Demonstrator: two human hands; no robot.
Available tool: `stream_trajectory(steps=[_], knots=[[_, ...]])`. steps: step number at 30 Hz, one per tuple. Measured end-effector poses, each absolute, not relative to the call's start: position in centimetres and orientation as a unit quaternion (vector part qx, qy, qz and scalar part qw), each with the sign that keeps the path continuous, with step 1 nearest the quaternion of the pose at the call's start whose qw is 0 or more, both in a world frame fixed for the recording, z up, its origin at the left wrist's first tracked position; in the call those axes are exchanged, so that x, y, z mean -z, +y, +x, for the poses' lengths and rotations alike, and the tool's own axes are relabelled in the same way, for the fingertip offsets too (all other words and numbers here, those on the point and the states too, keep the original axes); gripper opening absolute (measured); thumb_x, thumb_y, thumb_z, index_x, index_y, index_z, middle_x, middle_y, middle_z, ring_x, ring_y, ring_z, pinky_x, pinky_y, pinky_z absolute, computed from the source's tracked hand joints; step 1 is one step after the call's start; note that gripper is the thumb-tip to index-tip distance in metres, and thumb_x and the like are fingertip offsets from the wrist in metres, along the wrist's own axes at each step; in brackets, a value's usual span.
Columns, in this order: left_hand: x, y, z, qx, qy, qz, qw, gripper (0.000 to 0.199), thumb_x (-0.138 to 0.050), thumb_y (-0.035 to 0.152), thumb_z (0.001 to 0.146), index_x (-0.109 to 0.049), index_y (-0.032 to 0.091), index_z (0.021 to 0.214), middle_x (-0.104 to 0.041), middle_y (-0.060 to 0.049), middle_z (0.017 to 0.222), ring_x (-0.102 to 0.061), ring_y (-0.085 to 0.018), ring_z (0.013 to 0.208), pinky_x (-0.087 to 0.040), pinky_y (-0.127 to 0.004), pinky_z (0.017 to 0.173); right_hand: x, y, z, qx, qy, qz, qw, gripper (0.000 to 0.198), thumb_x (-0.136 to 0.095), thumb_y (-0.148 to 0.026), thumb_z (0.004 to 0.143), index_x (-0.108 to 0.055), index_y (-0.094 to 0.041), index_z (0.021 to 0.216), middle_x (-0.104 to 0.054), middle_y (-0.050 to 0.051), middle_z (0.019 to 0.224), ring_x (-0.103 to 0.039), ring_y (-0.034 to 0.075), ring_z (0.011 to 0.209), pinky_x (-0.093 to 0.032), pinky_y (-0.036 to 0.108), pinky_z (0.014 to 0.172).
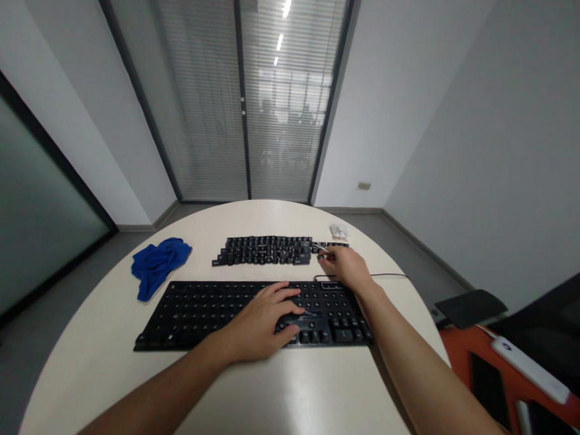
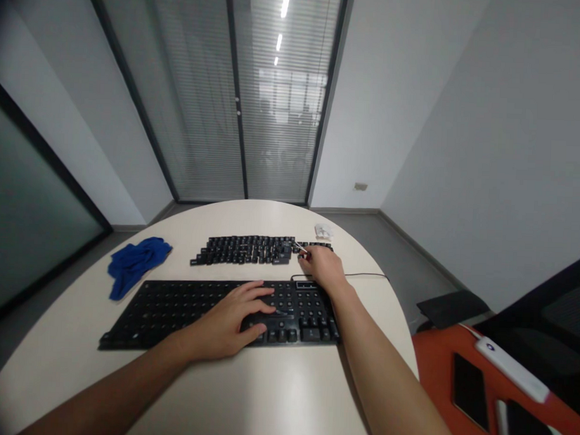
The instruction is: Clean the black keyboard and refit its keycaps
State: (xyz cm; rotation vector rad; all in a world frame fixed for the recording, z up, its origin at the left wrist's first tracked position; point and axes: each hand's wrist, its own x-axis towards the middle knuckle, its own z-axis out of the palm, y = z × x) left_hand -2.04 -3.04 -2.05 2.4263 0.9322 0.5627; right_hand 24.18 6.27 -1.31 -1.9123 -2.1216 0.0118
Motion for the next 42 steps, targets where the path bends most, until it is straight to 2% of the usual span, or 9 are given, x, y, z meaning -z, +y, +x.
stream_trajectory(steps=[10, 15, 20, 22, 25, 28, 34, 40, 42], knots=[[2.0, -3.2, -2.1, -0.202, 0.341, 0.887, 0.239, 0.035, -0.062, 0.031, 0.089, -0.065, 0.025, 0.124, -0.050, -0.008, 0.148, -0.033, -0.030, 0.144, -0.029, -0.052, 0.117, 1.4, 6.3, 24.1, -0.001, -0.730, -0.669, 0.143, 0.026, -0.061, -0.034, 0.086, -0.073, -0.026, 0.107, -0.076, 0.007, 0.097, -0.068, 0.025, 0.086, -0.042, 0.028, 0.066], [2.0, -3.4, -2.1, -0.166, 0.340, 0.900, 0.216, 0.055, -0.066, 0.043, 0.087, -0.053, 0.029, 0.139, -0.042, -0.006, 0.154, -0.027, -0.032, 0.147, -0.025, -0.055, 0.119, 1.5, 6.3, 24.2, 0.000, -0.731, -0.667, 0.144, 0.027, -0.062, -0.034, 0.085, -0.072, -0.027, 0.109, -0.076, 0.005, 0.096, -0.068, 0.025, 0.087, -0.042, 0.027, 0.065], [2.0, -3.4, -2.1, -0.143, 0.342, 0.910, 0.186, 0.054, -0.062, 0.043, 0.089, -0.050, 0.032, 0.141, -0.038, -0.004, 0.157, -0.024, -0.031, 0.148, -0.023, -0.054, 0.120, 1.2, 5.9, 24.4, 0.008, -0.732, -0.659, 0.176, 0.032, -0.058, -0.045, 0.091, -0.070, -0.024, 0.112, -0.075, 0.008, 0.099, -0.068, 0.028, 0.091, -0.045, 0.030, 0.071], [1.7, -3.4, -2.2, -0.148, 0.344, 0.910, 0.177, 0.053, -0.063, 0.041, 0.088, -0.054, 0.030, 0.138, -0.043, -0.006, 0.153, -0.029, -0.031, 0.146, -0.027, -0.052, 0.119, 0.9, 5.5, 24.6, -0.004, -0.737, -0.643, 0.210, 0.039, -0.050, -0.048, 0.096, -0.064, -0.023, 0.122, -0.074, 0.010, 0.103, -0.068, 0.029, 0.094, -0.046, 0.032, 0.075], [1.0, -3.2, -2.3, -0.157, 0.348, 0.910, 0.162, 0.049, -0.069, 0.039, 0.082, -0.062, 0.027, 0.129, -0.051, -0.009, 0.141, -0.041, -0.031, 0.136, -0.033, -0.049, 0.115, 0.5, 4.6, 24.9, -0.054, -0.741, -0.616, 0.260, 0.044, -0.037, -0.044, 0.102, -0.043, -0.020, 0.139, -0.072, 0.011, 0.098, -0.068, 0.028, 0.086, -0.046, 0.034, 0.075], [0.3, -3.1, -2.5, -0.162, 0.344, 0.914, 0.146, 0.047, -0.075, 0.038, 0.076, -0.066, 0.026, 0.120, -0.056, -0.009, 0.124, -0.050, -0.030, 0.122, -0.038, -0.049, 0.109, 0.2, 3.6, 25.2, -0.097, -0.733, -0.595, 0.314, 0.039, -0.033, -0.039, 0.102, -0.034, -0.015, 0.133, -0.068, 0.011, 0.095, -0.065, 0.026, 0.080, -0.046, 0.036, 0.074], [-0.3, -2.5, -2.9, -0.147, 0.316, 0.930, 0.118, 0.040, -0.072, 0.040, 0.078, -0.066, 0.025, 0.115, -0.056, -0.008, 0.108, -0.050, -0.029, 0.109, -0.041, -0.050, 0.102, 0.1, 2.9, 25.2, -0.172, -0.762, -0.537, 0.318, 0.018, -0.041, -0.037, 0.100, -0.047, -0.021, 0.107, -0.064, 0.005, 0.089, -0.060, 0.021, 0.076, -0.045, 0.033, 0.071], [-0.2, -1.6, -3.4, -0.151, 0.293, 0.937, 0.114, 0.032, -0.069, 0.037, 0.082, -0.066, 0.024, 0.111, -0.058, -0.007, 0.103, -0.051, -0.028, 0.106, -0.044, -0.047, 0.096, 0.1, 2.8, 25.4, -0.237, -0.790, -0.475, 0.307, 0.022, -0.050, -0.035, 0.096, -0.064, -0.020, 0.104, -0.069, 0.007, 0.109, -0.062, 0.022, 0.089, -0.047, 0.033, 0.075], [-0.1, -1.6, -3.6, -0.165, 0.289, 0.935, 0.120, 0.029, -0.069, 0.034, 0.082, -0.066, 0.023, 0.109, -0.058, -0.008, 0.108, -0.053, -0.028, 0.107, -0.044, -0.046, 0.097, -0.2, 2.5, 25.4, -0.301, -0.780, -0.459, 0.302, 0.023, -0.049, -0.034, 0.096, -0.064, -0.020, 0.107, -0.068, 0.008, 0.113, -0.064, 0.019, 0.079, -0.048, 0.033, 0.072]])
